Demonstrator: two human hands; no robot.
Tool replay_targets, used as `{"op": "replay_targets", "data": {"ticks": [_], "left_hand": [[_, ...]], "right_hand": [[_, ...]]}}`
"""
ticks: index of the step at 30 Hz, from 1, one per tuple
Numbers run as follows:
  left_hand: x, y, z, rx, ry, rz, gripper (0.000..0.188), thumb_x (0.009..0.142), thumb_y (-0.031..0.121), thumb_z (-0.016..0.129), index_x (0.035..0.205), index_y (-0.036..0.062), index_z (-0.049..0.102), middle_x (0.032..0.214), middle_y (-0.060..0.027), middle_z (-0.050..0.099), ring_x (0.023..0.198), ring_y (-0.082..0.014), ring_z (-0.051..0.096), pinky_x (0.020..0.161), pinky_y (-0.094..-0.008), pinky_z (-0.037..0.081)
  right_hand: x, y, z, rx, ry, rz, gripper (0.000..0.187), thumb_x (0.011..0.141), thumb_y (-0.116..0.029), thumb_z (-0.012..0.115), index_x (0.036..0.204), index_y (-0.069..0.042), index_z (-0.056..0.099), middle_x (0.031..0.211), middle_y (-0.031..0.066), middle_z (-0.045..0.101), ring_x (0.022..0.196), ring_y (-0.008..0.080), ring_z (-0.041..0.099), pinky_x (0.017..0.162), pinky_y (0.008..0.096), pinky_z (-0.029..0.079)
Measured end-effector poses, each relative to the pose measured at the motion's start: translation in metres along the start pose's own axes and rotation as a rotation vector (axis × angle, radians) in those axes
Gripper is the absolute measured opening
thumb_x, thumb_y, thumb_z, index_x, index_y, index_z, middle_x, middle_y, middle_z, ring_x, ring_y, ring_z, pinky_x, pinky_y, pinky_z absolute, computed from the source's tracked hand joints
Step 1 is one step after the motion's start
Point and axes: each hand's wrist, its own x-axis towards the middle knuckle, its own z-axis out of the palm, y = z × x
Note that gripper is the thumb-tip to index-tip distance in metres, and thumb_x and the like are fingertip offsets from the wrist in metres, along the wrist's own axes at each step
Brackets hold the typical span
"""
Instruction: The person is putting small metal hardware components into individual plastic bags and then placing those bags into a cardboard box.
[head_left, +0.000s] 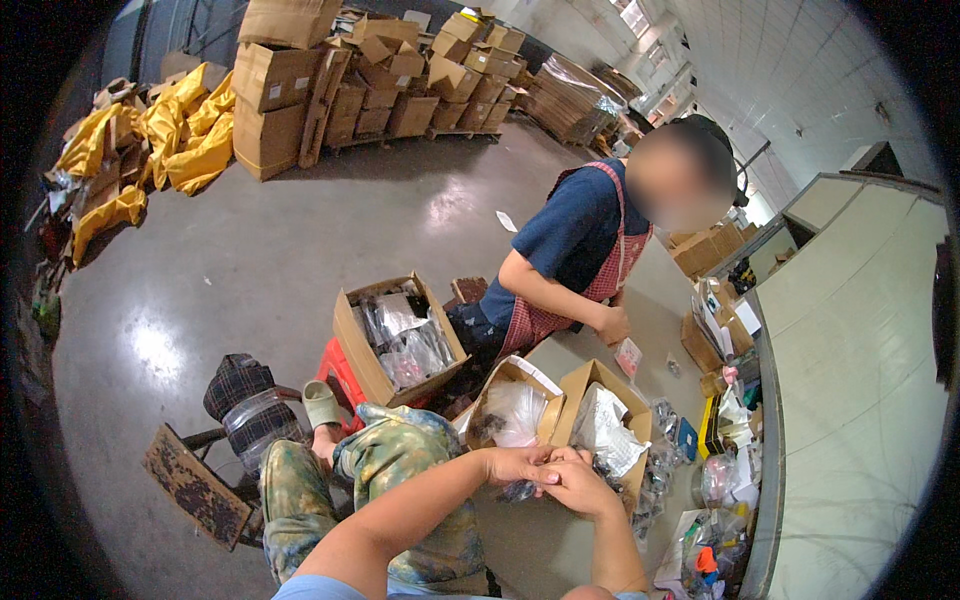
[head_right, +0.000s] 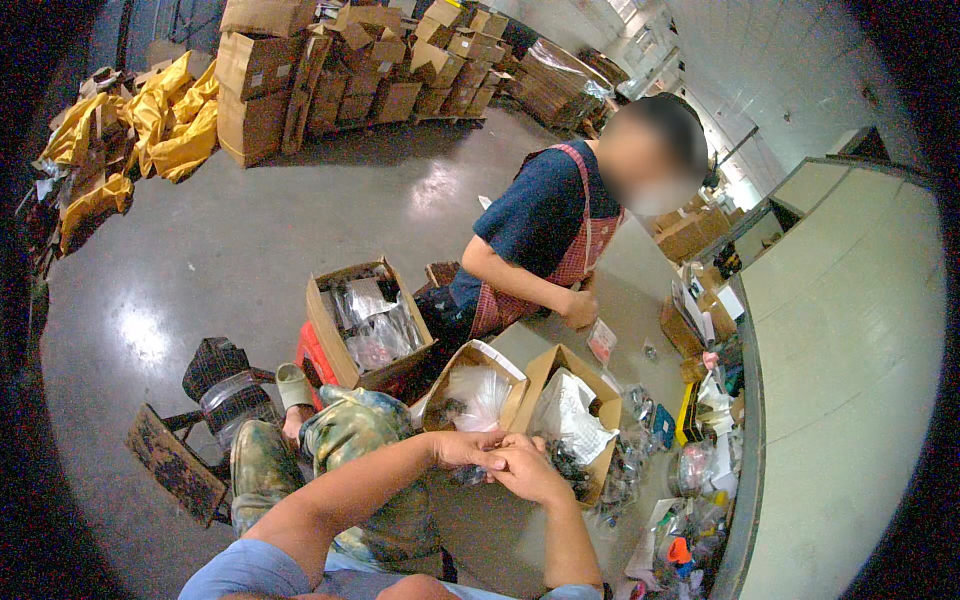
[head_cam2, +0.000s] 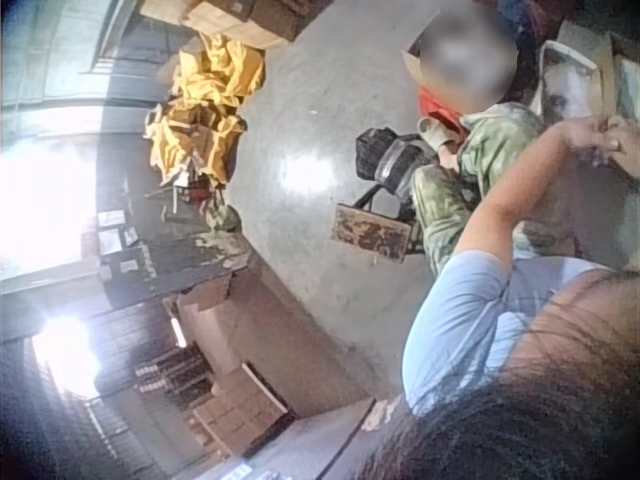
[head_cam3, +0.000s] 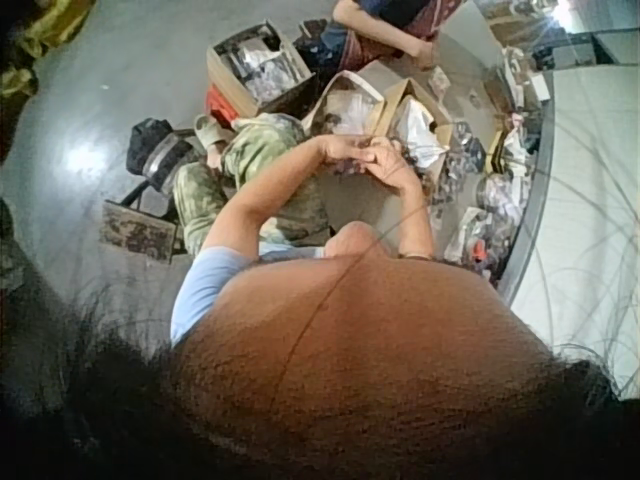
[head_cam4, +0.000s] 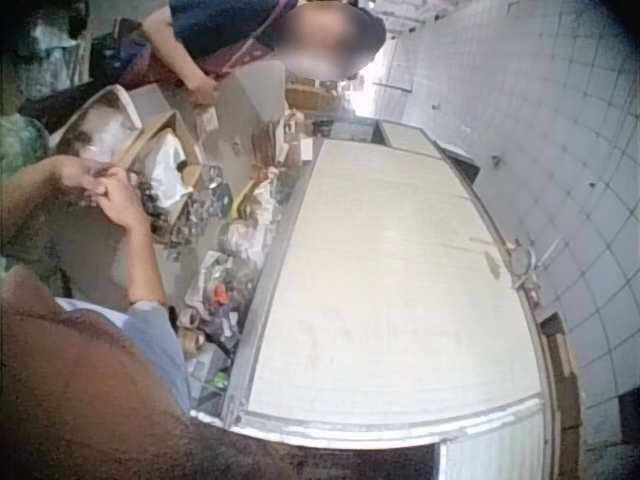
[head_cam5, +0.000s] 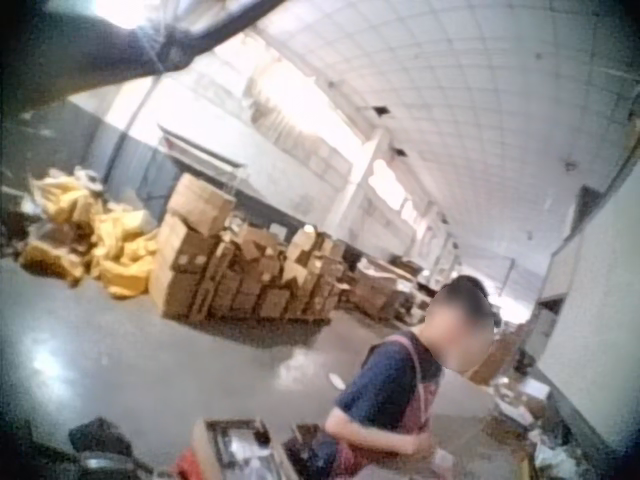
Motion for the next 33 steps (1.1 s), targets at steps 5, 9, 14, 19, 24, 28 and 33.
{"op": "replay_targets", "data": {"ticks": [5,9,14,19,24,28,33], "left_hand": [[0.000,0.002,-0.003,-0.125,0.101,0.031,0.078,0.079,0.041,0.069,0.135,0.0040,0.029,0.107,-0.0051,0.051,0.088,-0.0123,0.051,0.071,-0.0271,0.045],[0.001,-0.004,-0.008,-0.210,0.077,0.023,0.094,0.078,0.042,0.069,0.142,0.0022,0.013,0.120,-0.0091,0.048,0.101,-0.0164,0.051,0.082,-0.0302,0.045],[0.001,-0.004,-0.005,-0.140,0.097,0.043,0.096,0.078,0.045,0.068,0.141,-0.0008,0.012,0.129,-0.0117,0.043,0.115,-0.0205,0.046,0.097,-0.0350,0.038],[0.001,-0.001,-0.004,-0.028,0.197,0.012,0.085,0.081,0.043,0.066,0.139,0.0010,0.020,0.125,-0.0115,0.047,0.111,-0.0201,0.048,0.096,-0.0342,0.037],[0.008,-0.014,-0.023,0.300,0.303,-0.028,0.039,0.086,0.024,0.063,0.116,0.0021,0.053,0.105,-0.0045,0.060,0.097,-0.0128,0.054,0.089,-0.0296,0.042],[0.008,-0.012,-0.016,0.123,0.370,0.092,0.016,0.089,0.013,0.059,0.097,-0.0001,0.064,0.088,0.0003,0.063,0.079,-0.0061,0.053,0.072,-0.0230,0.044],[0.009,-0.010,-0.016,0.177,0.511,0.098,0.017,0.090,0.013,0.057,0.094,-0.0029,0.063,0.085,-0.0004,0.064,0.077,-0.0074,0.055,0.071,-0.0244,0.046]], "right_hand": [[0.011,-0.017,0.003,0.113,0.282,0.200,0.011,0.070,-0.013,0.065,0.081,-0.011,0.066,0.090,0.0037,0.064,0.095,0.0234,0.056,0.086,0.0383,0.032],[0.002,-0.004,0.013,0.006,0.386,-0.037,0.018,0.068,-0.017,0.069,0.082,-0.007,0.065,0.093,0.0055,0.064,0.100,0.0236,0.054,0.088,0.0395,0.032],[-0.005,-0.008,0.016,-0.006,0.261,-0.113,0.022,0.076,-0.025,0.069,0.084,-0.006,0.065,0.100,0.0067,0.061,0.106,0.0244,0.048,0.089,0.0418,0.032],[-0.007,0.006,0.020,0.063,0.342,0.033,0.016,0.079,-0.017,0.065,0.090,-0.005,0.064,0.094,0.0078,0.062,0.095,0.0262,0.053,0.087,0.0380,0.036],[-0.010,0.021,0.021,0.114,0.675,0.054,0.016,0.085,-0.014,0.061,0.083,0.002,0.063,0.090,0.0108,0.058,0.080,0.0202,0.053,0.074,0.0318,0.042],[-0.006,0.028,0.026,0.395,0.651,0.166,0.019,0.082,-0.014,0.065,0.085,0.004,0.066,0.098,0.0170,0.061,0.089,0.0253,0.058,0.080,0.0327,0.045],[-0.005,0.034,0.034,0.579,0.573,0.212,0.014,0.085,-0.008,0.062,0.086,0.005,0.065,0.089,0.0116,0.064,0.086,0.0177,0.058,0.078,0.0278,0.045]]}}
